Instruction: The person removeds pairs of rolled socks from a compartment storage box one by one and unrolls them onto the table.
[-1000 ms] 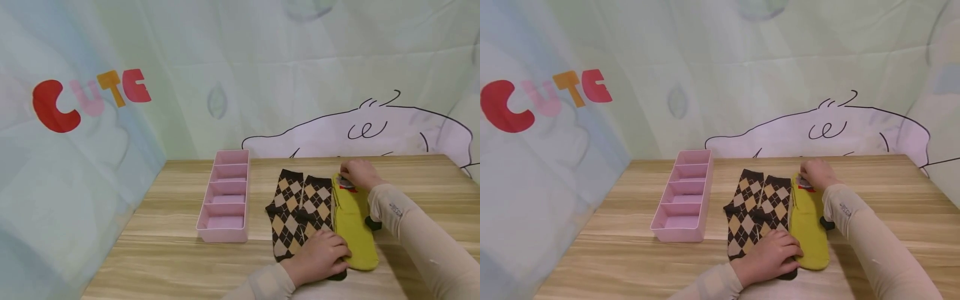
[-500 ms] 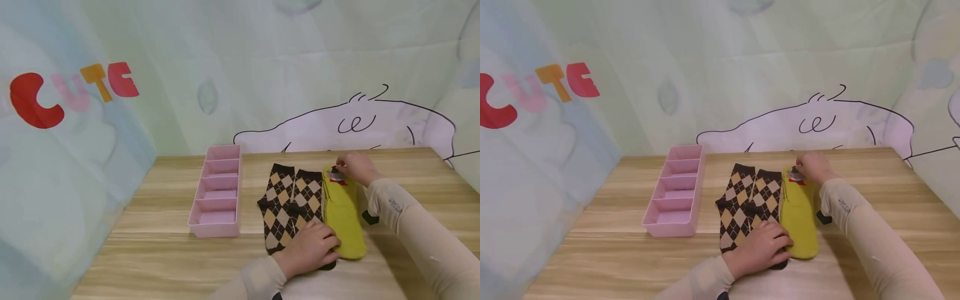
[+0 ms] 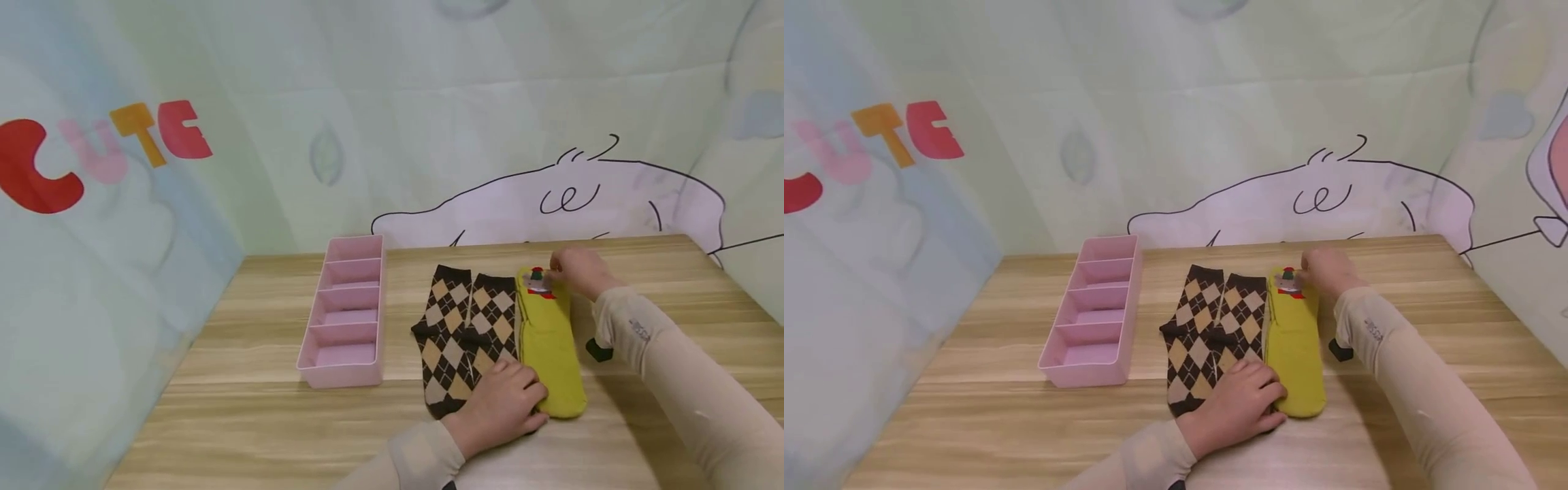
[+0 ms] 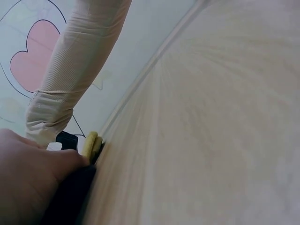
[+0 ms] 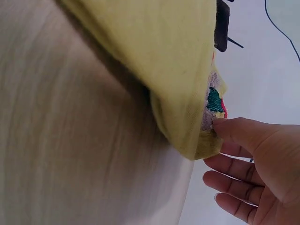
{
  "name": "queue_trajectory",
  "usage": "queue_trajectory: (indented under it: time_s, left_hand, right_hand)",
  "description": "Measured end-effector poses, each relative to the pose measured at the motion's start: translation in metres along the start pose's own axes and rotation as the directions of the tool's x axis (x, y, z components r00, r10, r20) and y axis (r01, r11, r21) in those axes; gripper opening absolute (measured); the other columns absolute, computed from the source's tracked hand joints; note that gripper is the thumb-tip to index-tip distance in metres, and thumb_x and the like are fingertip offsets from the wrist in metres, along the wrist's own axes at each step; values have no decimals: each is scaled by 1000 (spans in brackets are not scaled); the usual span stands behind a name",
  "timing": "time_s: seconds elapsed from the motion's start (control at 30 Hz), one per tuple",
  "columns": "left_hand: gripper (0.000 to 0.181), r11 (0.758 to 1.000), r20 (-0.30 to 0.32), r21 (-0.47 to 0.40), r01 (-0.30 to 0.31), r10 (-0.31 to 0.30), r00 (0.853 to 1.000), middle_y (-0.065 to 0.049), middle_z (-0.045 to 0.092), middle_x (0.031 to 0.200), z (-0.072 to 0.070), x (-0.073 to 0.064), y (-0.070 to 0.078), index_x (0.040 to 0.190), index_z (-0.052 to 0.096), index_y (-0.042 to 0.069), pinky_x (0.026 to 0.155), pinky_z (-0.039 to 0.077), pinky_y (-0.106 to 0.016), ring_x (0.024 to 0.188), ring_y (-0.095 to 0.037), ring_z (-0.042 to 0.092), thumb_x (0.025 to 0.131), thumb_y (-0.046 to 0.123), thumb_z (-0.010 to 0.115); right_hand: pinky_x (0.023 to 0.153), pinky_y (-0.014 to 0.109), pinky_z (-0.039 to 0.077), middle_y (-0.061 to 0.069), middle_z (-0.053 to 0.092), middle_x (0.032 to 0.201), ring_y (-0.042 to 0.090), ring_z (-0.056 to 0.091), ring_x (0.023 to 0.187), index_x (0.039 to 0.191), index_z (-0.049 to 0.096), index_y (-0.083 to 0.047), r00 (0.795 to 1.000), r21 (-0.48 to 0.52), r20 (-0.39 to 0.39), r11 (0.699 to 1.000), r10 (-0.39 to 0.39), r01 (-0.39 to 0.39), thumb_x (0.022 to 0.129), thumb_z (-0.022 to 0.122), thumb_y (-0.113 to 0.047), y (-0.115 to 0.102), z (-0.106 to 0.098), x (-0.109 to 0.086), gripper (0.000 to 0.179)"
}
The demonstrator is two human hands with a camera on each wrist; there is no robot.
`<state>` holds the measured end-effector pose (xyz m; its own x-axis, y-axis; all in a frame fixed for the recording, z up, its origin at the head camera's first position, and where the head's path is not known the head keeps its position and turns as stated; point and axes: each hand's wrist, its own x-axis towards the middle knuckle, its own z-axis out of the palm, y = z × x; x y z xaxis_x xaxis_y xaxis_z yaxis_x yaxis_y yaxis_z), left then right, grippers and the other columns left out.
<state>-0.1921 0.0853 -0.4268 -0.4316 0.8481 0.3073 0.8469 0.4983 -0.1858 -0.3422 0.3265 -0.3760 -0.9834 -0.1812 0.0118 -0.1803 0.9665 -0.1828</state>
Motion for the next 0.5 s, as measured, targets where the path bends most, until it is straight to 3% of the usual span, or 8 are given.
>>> queue_trajectory:
  time_s: [0.17,0.5]
  left_hand:
    - [18,1000,-61,-1,12,-12,998,15,63,96,2,0,0,93,66,28,83,38,-17,94,-1,57,91,44,59]
    - [10,1000,-170,-25,4,-8,985,15,65,90,6,0,0,89,70,27,81,40,-17,90,0,59,92,32,61]
  right_hand:
    - [59,32,44,11,64,77,22,53,67,85,63,-1,1000,31,-5,1000,1,0,88,67,-16,-3,1,0,16]
    - [63,35,48,12,67,81,22,55,69,89,66,0,999,8,-28,1000,-30,30,87,68,-14,-3,3,-1,14]
